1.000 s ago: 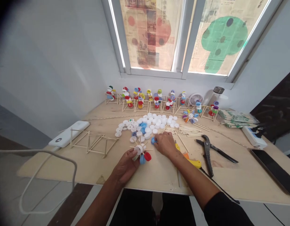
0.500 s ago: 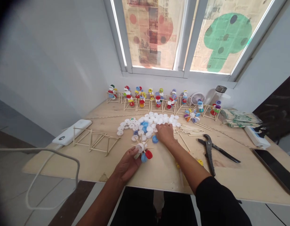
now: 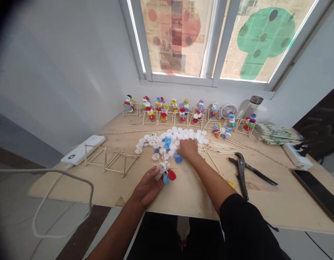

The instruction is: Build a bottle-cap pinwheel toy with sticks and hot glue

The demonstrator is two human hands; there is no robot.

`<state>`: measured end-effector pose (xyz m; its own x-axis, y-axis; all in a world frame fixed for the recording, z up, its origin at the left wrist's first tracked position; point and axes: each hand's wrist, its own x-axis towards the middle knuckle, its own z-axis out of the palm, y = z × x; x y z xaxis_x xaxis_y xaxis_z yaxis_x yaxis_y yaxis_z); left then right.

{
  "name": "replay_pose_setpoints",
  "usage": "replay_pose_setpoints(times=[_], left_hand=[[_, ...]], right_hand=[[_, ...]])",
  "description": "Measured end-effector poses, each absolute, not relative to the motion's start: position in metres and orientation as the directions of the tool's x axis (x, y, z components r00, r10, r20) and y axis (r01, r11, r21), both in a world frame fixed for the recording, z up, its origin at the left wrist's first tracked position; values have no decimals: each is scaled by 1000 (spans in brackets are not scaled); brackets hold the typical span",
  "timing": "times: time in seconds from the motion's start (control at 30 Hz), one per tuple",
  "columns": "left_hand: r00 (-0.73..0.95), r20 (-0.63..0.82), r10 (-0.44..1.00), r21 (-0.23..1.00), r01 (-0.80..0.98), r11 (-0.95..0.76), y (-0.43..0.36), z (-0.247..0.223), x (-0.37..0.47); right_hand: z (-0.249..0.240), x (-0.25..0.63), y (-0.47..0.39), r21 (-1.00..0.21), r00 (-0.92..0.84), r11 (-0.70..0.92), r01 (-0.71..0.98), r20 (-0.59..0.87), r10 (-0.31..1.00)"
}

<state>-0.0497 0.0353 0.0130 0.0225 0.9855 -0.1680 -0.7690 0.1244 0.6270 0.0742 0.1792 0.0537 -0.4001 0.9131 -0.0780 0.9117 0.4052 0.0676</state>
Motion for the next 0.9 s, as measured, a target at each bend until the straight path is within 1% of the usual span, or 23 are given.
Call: replay_pose_setpoints(times=[0.17,0.33,0.47,0.63,0.7,0.73,0.9], left_hand=[[10,-185,983,601,-790,121,35,12,-49],[-1,-187,982,606,-787,114,34,14,-48],[-9,-201,980,614,-780,119,33,17,-48],[-29,-208,978,617,-779,108,31,19,-47],[-43,-206,978,619,-779,96,30,19,-46],[-49,-205,978,620,-779,91,30,20,-46],[-76,-207,975,631,-772,74,28,21,-45]], right_hand=[[56,75,178,-33,-388,388,921,-16,921],[72,95,168,-205,-363,371,906,77,929],[86,122,140,-340,-395,414,844,126,910],[83,147,93,-429,-455,488,760,185,871],[75,151,77,-416,-482,523,744,209,851],[70,151,71,-390,-501,542,745,210,840],[49,141,57,-151,-589,609,779,161,792]])
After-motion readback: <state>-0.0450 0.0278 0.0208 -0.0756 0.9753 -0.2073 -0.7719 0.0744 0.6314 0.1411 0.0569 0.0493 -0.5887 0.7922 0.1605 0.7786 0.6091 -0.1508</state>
